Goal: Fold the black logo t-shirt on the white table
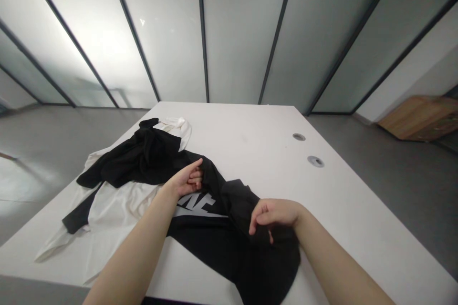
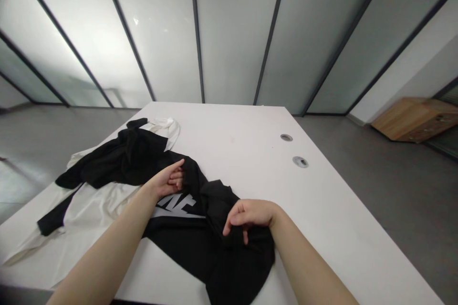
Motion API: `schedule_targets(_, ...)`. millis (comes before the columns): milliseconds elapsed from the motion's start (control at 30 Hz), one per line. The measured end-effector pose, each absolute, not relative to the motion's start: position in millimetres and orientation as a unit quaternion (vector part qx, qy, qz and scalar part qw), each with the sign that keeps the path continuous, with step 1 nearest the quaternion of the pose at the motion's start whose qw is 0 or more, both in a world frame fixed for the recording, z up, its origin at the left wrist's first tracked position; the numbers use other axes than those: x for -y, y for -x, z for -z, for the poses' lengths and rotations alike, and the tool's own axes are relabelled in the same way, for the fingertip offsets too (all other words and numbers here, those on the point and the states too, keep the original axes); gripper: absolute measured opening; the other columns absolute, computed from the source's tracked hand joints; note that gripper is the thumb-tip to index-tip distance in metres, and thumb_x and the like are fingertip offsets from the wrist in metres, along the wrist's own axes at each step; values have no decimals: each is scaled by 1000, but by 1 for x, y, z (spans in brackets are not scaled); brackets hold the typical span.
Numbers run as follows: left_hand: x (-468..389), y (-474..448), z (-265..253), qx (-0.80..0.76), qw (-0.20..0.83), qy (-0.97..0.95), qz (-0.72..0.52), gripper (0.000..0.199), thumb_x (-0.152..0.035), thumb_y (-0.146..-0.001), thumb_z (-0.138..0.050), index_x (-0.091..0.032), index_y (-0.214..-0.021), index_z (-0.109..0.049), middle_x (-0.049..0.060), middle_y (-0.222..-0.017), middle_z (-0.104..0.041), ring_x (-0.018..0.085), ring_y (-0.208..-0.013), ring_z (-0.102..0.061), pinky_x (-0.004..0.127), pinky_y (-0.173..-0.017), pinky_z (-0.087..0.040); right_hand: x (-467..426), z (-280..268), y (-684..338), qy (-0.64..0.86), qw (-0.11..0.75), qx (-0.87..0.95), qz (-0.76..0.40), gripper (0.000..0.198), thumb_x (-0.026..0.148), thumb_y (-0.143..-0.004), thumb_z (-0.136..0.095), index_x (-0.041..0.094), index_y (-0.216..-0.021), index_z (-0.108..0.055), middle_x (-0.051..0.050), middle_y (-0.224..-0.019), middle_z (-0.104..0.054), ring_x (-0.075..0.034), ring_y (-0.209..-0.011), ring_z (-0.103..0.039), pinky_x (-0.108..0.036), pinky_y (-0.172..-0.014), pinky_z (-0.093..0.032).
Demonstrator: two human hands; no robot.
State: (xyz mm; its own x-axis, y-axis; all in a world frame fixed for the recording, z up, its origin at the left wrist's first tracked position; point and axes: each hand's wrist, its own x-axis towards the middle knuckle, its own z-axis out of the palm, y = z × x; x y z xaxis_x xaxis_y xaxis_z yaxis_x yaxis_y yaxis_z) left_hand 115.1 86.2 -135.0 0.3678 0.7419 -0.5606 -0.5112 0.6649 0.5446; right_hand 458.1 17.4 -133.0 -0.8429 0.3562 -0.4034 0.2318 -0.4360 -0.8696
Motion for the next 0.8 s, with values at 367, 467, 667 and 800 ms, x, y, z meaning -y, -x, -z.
schedule_targets(367,-81,-97,119,-482,567,-314,-590,18,-27,-94,-76,-11,-86,-74,13,-89,-79,24,-89,-76,32,-79,-63,-59,152,-476,517,578,303,-554,28,25,-85,-78,29,-112,-80,-2,-123,-79,-18,-102,-76,-26,-82,-65)
schedule_targets(467,-81,-99,112,-449,589,-302,-600,18,-27,-95,-76,-10,-93,-76,16,-100,-80,29,-109,-75,40,-97,-61,-64,159,-479,519,627,308,-492,54,14,-79,-76,33,-129,-73,0,-139,-71,-19,-128,-67,-31,-101,-61)
schedule_targets(667,-72,-105,100,-383,550,-294,-681,19,-34,-97,-75,-16,-103,-77,13,-119,-78,29,-130,-66,46,-114,-52,-51,140,-479,520,680,438,-275,66,17,-82,-75,29,-146,-63,-3,-158,-56,-22,-155,-39,-40,-129,-29)
schedule_targets(800,-67,-94,99,-348,541,-285,-711,28,-32,-87,-85,-25,-112,-77,7,-122,-79,29,-137,-62,44,-116,-50,-43,129,-484,506,732,414,-193,56,23,-91,-74,36,-145,-64,4,-157,-57,-18,-155,-40,-33,-129,-28)
